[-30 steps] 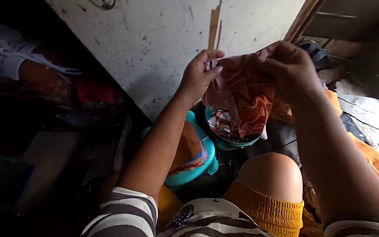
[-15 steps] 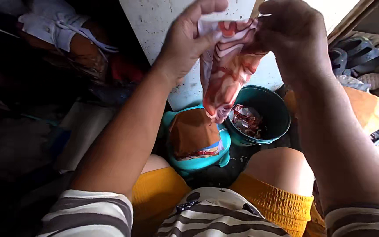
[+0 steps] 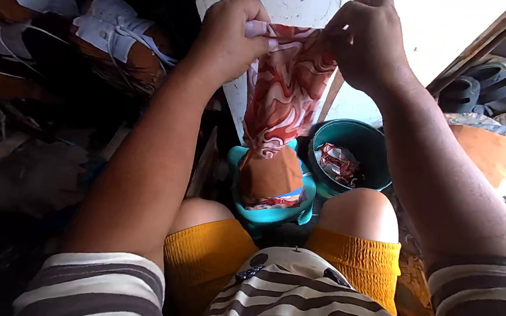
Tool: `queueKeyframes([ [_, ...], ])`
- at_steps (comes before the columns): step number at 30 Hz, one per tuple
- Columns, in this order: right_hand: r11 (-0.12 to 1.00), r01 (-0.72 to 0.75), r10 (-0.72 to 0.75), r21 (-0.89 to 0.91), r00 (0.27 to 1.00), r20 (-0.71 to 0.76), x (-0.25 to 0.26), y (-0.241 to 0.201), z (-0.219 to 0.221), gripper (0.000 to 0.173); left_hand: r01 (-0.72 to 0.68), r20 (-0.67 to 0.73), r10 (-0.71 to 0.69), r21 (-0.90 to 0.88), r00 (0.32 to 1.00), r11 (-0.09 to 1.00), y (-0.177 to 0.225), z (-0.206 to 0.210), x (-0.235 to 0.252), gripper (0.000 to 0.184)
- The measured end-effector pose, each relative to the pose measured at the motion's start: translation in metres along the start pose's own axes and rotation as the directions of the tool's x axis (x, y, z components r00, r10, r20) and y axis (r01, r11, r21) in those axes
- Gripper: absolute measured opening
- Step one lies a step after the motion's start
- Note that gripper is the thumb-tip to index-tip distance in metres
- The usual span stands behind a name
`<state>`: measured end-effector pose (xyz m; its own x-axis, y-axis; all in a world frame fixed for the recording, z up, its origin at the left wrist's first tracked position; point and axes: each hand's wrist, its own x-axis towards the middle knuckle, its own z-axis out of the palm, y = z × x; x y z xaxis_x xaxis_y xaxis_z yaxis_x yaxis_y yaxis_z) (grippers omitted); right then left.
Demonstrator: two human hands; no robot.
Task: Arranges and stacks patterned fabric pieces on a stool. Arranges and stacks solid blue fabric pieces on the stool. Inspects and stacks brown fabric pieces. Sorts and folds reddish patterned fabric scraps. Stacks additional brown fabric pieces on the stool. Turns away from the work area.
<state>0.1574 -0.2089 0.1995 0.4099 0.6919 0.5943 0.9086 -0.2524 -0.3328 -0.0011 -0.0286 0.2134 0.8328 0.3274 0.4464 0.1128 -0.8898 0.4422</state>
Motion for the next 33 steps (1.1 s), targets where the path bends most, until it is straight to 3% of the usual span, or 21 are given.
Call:
queueKeyframes([
  [4, 0.997, -0.012, 0.003, 0.079, 0.993, 0.122, 0.009, -0.007, 0.005, 0.022, 0.043, -0.034, -0.050, -0.184, 0.998, 0.982, -0.014, 0.003, -0.004, 0.024],
  [8, 0.994, -0.028, 0.014, 0.104, 0.991, 0.132, 0.013, -0.007, 0.015, 0.020, 0.031, -0.054, -0.046, -0.254, 0.997, 0.967, -0.023, 0.006, -0.007, 0.025],
  [14, 0.982, 0.025, -0.046, 0.185, 0.992, 0.115, -0.003, -0.003, 0.013, 0.018, -0.055, -0.130, 0.036, -0.143, 0.991, 0.988, -0.019, 0.007, -0.027, 0.026],
  [18, 0.932, 0.126, -0.191, 0.341, 0.968, 0.163, -0.057, -0.001, 0.010, 0.014, -0.134, -0.154, 0.109, -0.161, 0.982, 0.978, -0.006, 0.023, -0.083, 0.021],
  [22, 0.852, 0.051, -0.274, 0.520, 0.891, 0.361, -0.135, 0.015, 0.025, 0.010, -0.117, -0.027, 0.114, -0.265, 0.993, 0.957, -0.010, 0.073, -0.171, 0.012],
  [25, 0.789, -0.098, -0.275, 0.607, 0.827, 0.490, -0.174, 0.034, 0.056, 0.014, 0.038, 0.218, 0.053, -0.394, 0.975, 0.918, -0.029, 0.108, -0.217, 0.027],
  [27, 0.735, -0.164, -0.230, 0.658, 0.853, 0.469, -0.183, 0.041, 0.068, 0.014, 0.165, 0.333, -0.030, -0.386, 0.942, 0.907, -0.049, 0.115, -0.219, 0.031],
  [30, 0.637, -0.152, -0.153, 0.756, 0.936, 0.317, -0.176, 0.044, 0.052, 0.015, 0.300, 0.271, -0.230, -0.254, 0.935, 0.920, -0.089, 0.118, -0.195, 0.023],
  [33, 0.525, -0.017, -0.162, 0.851, 0.980, 0.119, -0.160, 0.042, 0.016, 0.019, 0.485, 0.253, -0.446, -0.121, 0.859, 0.866, -0.123, 0.129, -0.163, 0.032],
])
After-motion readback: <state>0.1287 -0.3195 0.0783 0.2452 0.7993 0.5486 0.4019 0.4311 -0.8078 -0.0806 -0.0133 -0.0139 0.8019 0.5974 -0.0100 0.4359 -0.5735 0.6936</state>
